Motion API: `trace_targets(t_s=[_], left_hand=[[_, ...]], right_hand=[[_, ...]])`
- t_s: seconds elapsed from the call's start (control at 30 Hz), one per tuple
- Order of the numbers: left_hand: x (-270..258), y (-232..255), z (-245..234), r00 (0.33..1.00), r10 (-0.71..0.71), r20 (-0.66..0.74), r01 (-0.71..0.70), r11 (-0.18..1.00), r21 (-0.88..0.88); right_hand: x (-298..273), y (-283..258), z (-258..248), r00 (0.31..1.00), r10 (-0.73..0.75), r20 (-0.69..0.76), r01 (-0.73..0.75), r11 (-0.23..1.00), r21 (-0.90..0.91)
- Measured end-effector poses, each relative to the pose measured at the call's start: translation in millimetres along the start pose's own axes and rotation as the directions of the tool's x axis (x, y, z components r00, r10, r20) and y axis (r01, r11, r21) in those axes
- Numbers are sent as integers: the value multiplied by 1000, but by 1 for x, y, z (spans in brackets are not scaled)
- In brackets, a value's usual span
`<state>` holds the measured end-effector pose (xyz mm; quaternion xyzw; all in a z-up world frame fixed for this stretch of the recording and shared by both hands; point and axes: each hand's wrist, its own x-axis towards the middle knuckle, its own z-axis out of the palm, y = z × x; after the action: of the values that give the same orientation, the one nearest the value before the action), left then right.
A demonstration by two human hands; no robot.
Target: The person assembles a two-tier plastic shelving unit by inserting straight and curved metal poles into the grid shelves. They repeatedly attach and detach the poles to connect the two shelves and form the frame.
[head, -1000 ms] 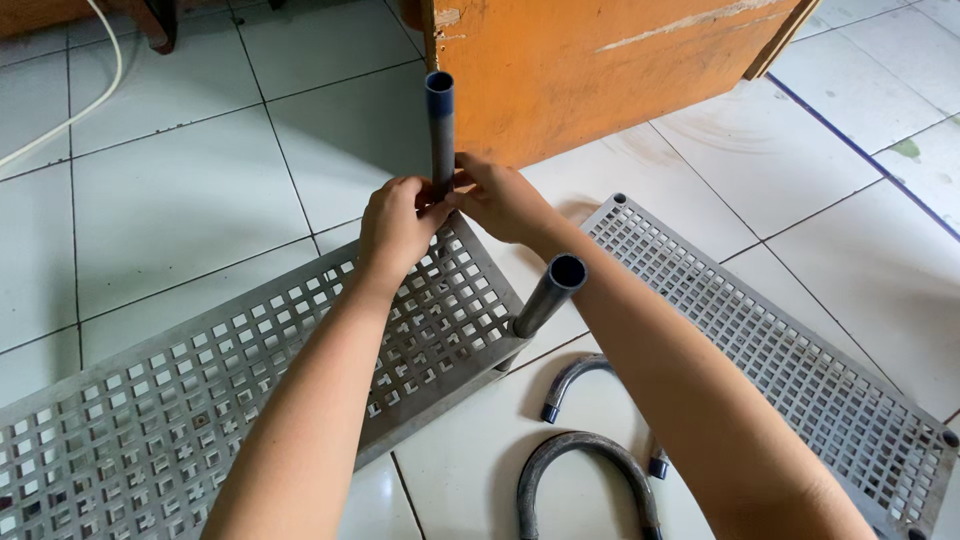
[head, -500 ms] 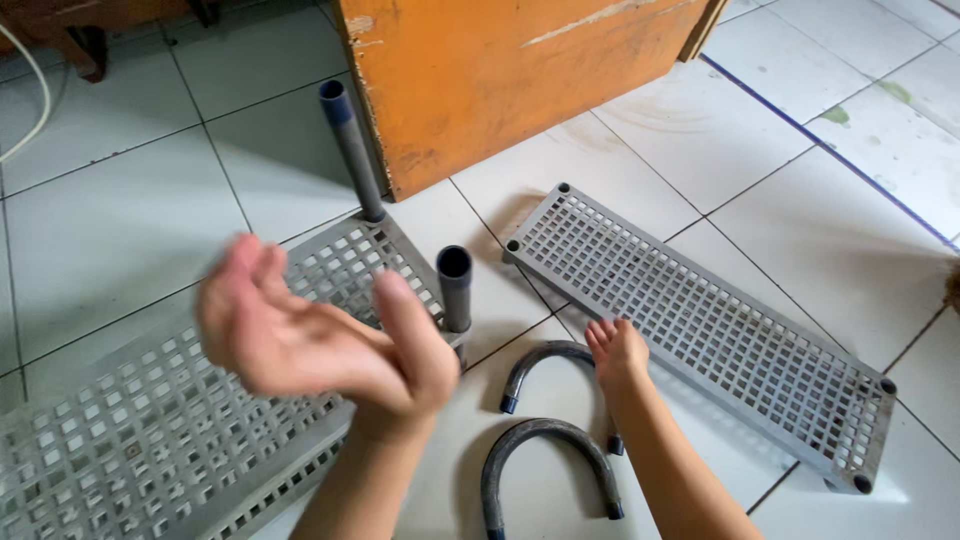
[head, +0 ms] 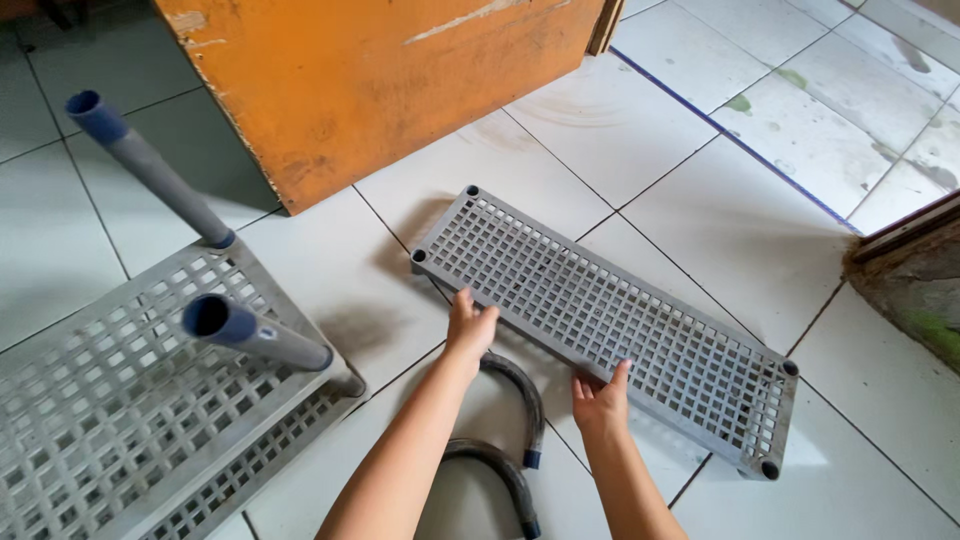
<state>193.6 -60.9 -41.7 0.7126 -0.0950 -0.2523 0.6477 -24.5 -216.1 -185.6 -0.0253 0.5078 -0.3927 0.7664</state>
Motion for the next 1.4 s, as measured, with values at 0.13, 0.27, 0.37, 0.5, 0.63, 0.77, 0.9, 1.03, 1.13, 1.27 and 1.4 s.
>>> trace_targets(t_s=[0.13,0.27,0.37,0.5,0.63,0.77,0.9,1.03,1.13,1.27,1.4], left_hand=[[37,-62,8,896,-443,35,440,873,-210],[39,-69,17,864,-477,161,503,799,-330],[40,-48,23,881,-408,240,472,788,-396],[29,2,23,893,-351,281,440,809,-390],[0,74,24,904,-281,323,398,831,-389],[-42,150,17,923,-163,348,284,900,-331],[-96,226,-3,937,-68,342,170,946,-276],[-155,292,-31,945,51,322,72,931,-359],[-198,336,-71,927,232,295,-107,917,-385],[-261,370,-140,917,353,183,-243,862,-445],[-317,385,-225,907,419,41,-357,816,-455]], right_hand=[[-1,-8,-2,999,-16,37,12,995,103],[-6,-19,-2,989,-50,137,40,997,73],[-17,-36,3,982,-85,167,81,996,32],[-42,-63,22,964,-101,246,96,995,29],[-78,-90,50,941,-92,327,53,990,127],[-124,-115,71,904,-79,421,9,986,167],[-184,-136,105,858,-87,506,-6,984,179],[-250,-152,145,789,-119,603,16,985,173],[-306,-152,176,712,-133,689,9,984,180],[-388,-132,214,614,-84,785,-66,985,157],[-471,-82,238,517,-34,855,-68,994,80]])
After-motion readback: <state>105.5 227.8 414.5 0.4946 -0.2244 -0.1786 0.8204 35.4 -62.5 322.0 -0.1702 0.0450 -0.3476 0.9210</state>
